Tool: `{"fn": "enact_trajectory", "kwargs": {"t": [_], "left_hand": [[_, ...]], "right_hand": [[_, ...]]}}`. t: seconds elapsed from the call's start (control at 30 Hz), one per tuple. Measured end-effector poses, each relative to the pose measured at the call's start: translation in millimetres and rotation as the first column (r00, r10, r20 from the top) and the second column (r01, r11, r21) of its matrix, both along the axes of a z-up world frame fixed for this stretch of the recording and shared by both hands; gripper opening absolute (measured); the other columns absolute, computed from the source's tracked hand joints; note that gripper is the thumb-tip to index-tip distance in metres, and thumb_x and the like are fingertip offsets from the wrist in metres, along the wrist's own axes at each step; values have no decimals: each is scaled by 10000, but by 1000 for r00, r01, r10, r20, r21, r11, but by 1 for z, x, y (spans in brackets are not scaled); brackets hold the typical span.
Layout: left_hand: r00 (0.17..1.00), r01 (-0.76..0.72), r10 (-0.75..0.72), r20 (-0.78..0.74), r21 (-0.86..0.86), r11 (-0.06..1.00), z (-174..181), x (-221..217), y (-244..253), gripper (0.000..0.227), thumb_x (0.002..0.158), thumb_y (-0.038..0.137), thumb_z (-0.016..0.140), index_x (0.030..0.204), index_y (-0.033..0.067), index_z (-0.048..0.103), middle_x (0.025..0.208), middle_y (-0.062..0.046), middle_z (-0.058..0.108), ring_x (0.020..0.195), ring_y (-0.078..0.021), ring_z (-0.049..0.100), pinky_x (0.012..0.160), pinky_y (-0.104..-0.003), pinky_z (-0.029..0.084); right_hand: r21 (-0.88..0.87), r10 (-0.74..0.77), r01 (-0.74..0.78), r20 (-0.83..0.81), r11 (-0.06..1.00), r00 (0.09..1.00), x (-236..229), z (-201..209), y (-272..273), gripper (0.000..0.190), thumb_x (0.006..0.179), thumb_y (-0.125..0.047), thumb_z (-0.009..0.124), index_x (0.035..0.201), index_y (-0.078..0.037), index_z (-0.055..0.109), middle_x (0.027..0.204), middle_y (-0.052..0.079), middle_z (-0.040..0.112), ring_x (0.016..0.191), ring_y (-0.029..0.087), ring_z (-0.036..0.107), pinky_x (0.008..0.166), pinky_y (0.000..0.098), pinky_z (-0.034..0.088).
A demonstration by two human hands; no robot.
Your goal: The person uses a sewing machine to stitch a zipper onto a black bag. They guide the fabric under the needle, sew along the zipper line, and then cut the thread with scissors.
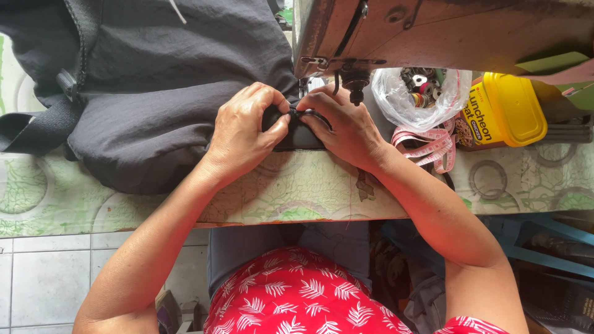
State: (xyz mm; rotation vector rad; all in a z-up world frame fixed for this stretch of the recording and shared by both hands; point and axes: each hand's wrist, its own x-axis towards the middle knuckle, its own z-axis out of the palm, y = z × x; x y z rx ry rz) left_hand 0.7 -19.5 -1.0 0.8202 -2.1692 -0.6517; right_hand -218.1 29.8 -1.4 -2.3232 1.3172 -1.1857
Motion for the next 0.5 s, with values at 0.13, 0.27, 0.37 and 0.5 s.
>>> {"fn": "enact_trajectory", "kwargs": {"t": [0.13, 0.27, 0.37, 0.5], "left_hand": [[1000, -5, 5, -1, 42, 999, 3, 0, 0, 153, 925, 182, 759, 964, 131, 621, 971, -82, 654, 958, -333, 688, 798, -453, 550], [998, 0, 3, 66, -48, 999, 0, -1, 0, 158, 919, 174, 741, 995, 157, 604, 965, -47, 617, 946, -301, 676, 794, -433, 558], [993, 26, -9, 119, -138, 990, 1, -2, 0, 165, 920, 169, 716, 1032, 179, 595, 983, -29, 588, 941, -288, 662, 789, -423, 567], [978, 70, -14, 207, -267, 961, 7, -4, 4, 164, 901, 86, 674, 1025, 173, 611, 1016, -47, 568, 949, -292, 641, 780, -420, 578]], "right_hand": [[-38, 16, -16, -12, 999, 1000, 1, -2, -4, 150, 962, -53, 728, 1091, -119, 692, 983, 119, 669, 875, 366, 705, 774, 454, 583], [-85, 10, -20, -118, 996, 993, 2, 1, -5, 161, 953, -50, 715, 1083, -141, 689, 992, 82, 654, 889, 328, 693, 776, 434, 583], [-68, 17, -29, -169, 997, 985, 1, -1, -7, 121, 968, -49, 683, 1047, -140, 676, 985, 85, 635, 881, 341, 681, 757, 449, 585], [19, 78, -77, -100, 997, 992, -4, -8, -18, 135, 944, -15, 673, 941, -148, 649, 978, 69, 626, 884, 351, 673, 739, 445, 578]]}}
